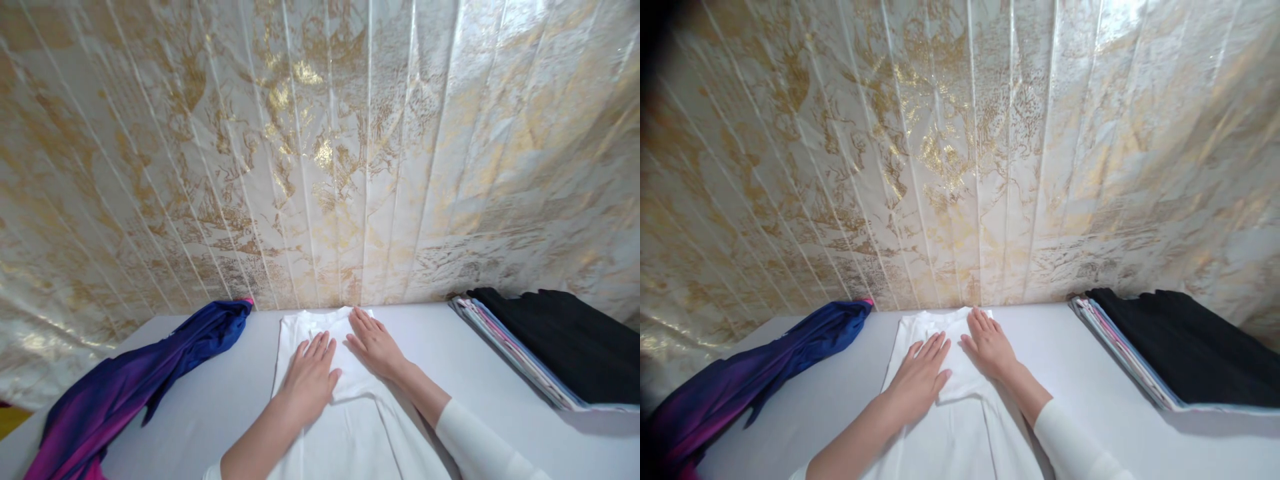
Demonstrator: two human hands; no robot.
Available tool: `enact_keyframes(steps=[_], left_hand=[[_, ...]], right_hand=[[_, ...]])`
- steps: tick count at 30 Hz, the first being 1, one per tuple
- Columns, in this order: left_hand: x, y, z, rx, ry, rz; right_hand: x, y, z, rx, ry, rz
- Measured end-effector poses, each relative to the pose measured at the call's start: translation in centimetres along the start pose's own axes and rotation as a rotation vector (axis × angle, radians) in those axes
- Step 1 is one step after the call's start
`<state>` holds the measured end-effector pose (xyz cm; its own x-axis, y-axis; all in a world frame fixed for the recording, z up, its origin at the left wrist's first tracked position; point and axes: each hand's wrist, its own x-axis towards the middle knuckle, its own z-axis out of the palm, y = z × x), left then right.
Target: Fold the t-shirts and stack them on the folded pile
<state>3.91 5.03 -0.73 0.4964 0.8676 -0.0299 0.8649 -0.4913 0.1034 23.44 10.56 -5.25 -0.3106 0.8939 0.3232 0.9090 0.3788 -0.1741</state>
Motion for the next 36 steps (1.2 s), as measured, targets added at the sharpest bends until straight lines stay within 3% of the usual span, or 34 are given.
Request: enact_keyframes(steps=[6,12,16,24,30,36], left_hand=[[0.1,-1.5,0.3,-0.034,0.04,0.027],[1.1,-3.8,0.6,-0.044,0.164,-0.031],[2.1,-5.0,0.2,-0.08,0.268,0.0],[3.1,-6.2,-0.4,-0.135,0.299,0.23],[3.0,-6.3,-0.5,-0.085,0.309,0.2],[3.0,-6.1,-1.1,-0.028,0.351,0.135]], right_hand=[[-1.2,-0.9,-0.4,0.073,0.091,-0.065],[-6.5,-4.5,-0.6,0.31,0.035,-0.107],[-8.8,-5.4,-0.7,0.382,0.049,-0.099],[-8.6,-5.1,0.1,0.405,0.167,-0.147],[-8.6,-5.0,0.6,0.452,0.245,-0.096],[-8.7,-4.5,0.6,0.437,0.223,-0.107]])
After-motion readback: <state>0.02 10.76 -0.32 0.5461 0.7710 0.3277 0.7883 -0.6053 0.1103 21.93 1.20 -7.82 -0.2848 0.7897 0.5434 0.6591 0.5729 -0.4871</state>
